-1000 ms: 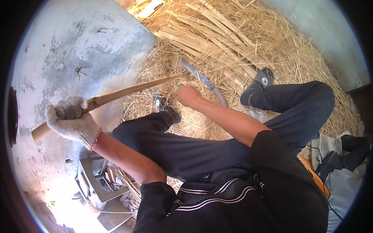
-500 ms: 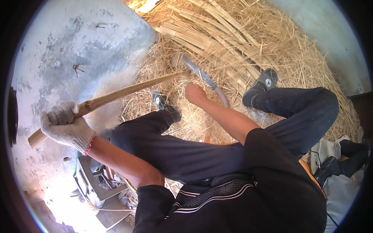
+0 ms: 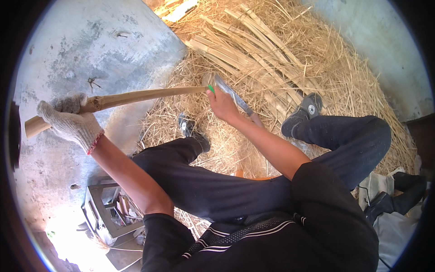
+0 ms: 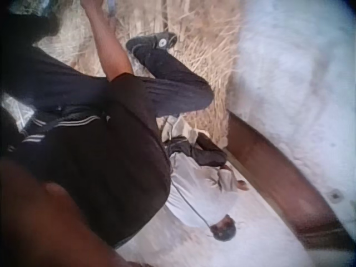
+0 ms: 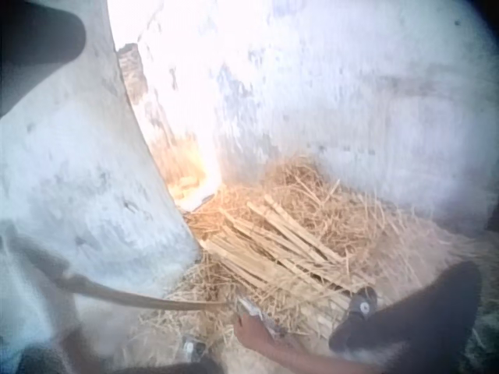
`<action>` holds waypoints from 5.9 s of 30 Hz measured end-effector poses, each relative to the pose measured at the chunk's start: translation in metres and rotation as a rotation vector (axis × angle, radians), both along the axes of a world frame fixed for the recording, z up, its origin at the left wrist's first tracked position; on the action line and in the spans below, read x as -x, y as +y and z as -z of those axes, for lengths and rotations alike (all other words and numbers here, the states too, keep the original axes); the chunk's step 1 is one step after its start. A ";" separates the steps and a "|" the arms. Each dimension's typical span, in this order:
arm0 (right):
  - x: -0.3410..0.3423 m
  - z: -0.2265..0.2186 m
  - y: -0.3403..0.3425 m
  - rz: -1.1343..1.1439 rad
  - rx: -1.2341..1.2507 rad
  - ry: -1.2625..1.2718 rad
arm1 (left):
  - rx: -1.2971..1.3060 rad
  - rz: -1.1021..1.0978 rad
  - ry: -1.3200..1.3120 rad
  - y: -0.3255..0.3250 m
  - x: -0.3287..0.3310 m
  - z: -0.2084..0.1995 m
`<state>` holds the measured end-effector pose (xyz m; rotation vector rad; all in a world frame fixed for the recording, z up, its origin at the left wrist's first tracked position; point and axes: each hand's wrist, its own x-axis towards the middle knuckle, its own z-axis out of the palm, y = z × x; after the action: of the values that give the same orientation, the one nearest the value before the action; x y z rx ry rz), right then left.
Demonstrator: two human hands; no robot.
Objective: The person sits on a straw-covered floor and uses a green utility knife to peel the outer layer off a long bamboo stick held in their left hand. They repeatedly scrape the knife along the stick's length to remove the skin, creating a pile of shavings.
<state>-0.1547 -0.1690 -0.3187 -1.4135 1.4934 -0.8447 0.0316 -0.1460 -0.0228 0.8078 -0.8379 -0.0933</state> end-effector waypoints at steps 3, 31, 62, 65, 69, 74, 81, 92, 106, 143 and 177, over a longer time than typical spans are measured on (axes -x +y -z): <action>-0.018 0.003 -0.003 -0.102 0.101 0.051 | -0.028 0.159 0.066 0.003 -0.011 -0.001; -0.055 0.126 -0.047 -0.098 -0.040 0.538 | -0.032 0.266 -0.048 0.022 -0.040 0.012; -0.002 0.222 -0.088 -0.199 -0.398 0.815 | -0.110 -0.241 0.177 0.008 -0.025 0.007; -0.006 0.203 -0.067 -0.121 -0.184 0.751 | -0.121 -0.382 0.237 0.017 -0.019 0.009; -0.019 0.146 -0.042 -0.098 -0.008 0.575 | -0.101 -0.298 0.245 0.020 -0.028 0.017; -0.058 -0.048 -0.001 -0.277 0.081 -0.033 | -0.026 0.057 0.145 0.039 -0.033 0.020; -0.068 -0.166 0.085 -0.447 0.444 -0.094 | 0.009 0.229 0.128 0.052 -0.020 0.024; -0.051 -0.172 0.107 -0.314 0.421 0.220 | 0.179 0.913 -0.270 0.061 -0.032 0.041; -0.053 -0.178 0.133 -0.296 0.417 0.247 | 0.193 1.130 -0.436 0.065 -0.038 0.040; -0.034 -0.183 0.165 -0.357 0.431 0.143 | 0.160 0.816 -0.362 0.073 -0.021 0.041; -0.053 -0.162 0.085 -0.202 0.730 -0.313 | 0.202 0.727 -0.340 0.067 -0.011 0.052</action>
<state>-0.1018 -0.0842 -0.1571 -1.7985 0.8057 -1.4898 0.0422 -0.0789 -0.0751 0.2981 -1.4121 -0.5155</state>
